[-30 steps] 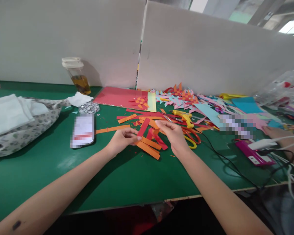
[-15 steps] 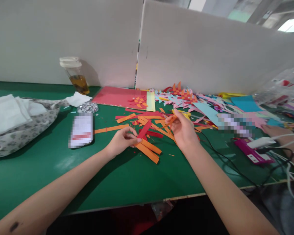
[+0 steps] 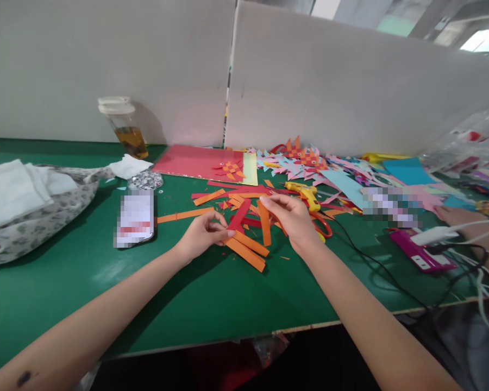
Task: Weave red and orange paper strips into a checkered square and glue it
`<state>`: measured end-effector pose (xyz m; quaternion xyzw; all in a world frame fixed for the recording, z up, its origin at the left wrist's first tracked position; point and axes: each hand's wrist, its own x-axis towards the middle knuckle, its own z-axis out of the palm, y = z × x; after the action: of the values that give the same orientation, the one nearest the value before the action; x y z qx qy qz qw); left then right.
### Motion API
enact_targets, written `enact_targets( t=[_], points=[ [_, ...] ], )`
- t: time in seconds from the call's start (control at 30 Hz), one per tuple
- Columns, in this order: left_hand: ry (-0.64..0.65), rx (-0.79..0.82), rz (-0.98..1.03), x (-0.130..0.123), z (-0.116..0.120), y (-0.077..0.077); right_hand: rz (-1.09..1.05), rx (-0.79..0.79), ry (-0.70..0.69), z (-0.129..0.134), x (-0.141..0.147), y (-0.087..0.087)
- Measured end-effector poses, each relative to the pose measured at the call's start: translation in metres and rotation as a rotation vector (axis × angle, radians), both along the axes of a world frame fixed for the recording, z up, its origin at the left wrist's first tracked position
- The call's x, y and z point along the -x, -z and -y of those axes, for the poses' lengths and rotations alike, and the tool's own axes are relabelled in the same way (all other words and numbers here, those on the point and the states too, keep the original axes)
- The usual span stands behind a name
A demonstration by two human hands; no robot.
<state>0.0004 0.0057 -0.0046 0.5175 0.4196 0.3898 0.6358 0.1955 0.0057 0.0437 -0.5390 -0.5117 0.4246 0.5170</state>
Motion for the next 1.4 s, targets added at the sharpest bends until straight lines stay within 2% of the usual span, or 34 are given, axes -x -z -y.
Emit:
enact_targets(
  t=[0.2,0.67,0.83,1.4],
  points=[
    [-0.005,0.001,0.003,-0.0002,0.0001,0.0004,0.037,0.079,-0.029,0.0024,0.0029,-0.0021],
    [-0.005,0.012,-0.039,0.0006,-0.0003,0.0009,-0.224,0.206,-0.127,-0.0012,-0.0015,0.0011],
    [-0.004,0.015,-0.035,0.0008,0.0002,0.0005,-0.272,0.198,-0.121,-0.0005,-0.0001,0.0000],
    [0.016,-0.017,-0.063,0.0023,0.0008,-0.0005,-0.195,0.232,-0.126,0.0007,-0.0021,0.0000]
  ],
)
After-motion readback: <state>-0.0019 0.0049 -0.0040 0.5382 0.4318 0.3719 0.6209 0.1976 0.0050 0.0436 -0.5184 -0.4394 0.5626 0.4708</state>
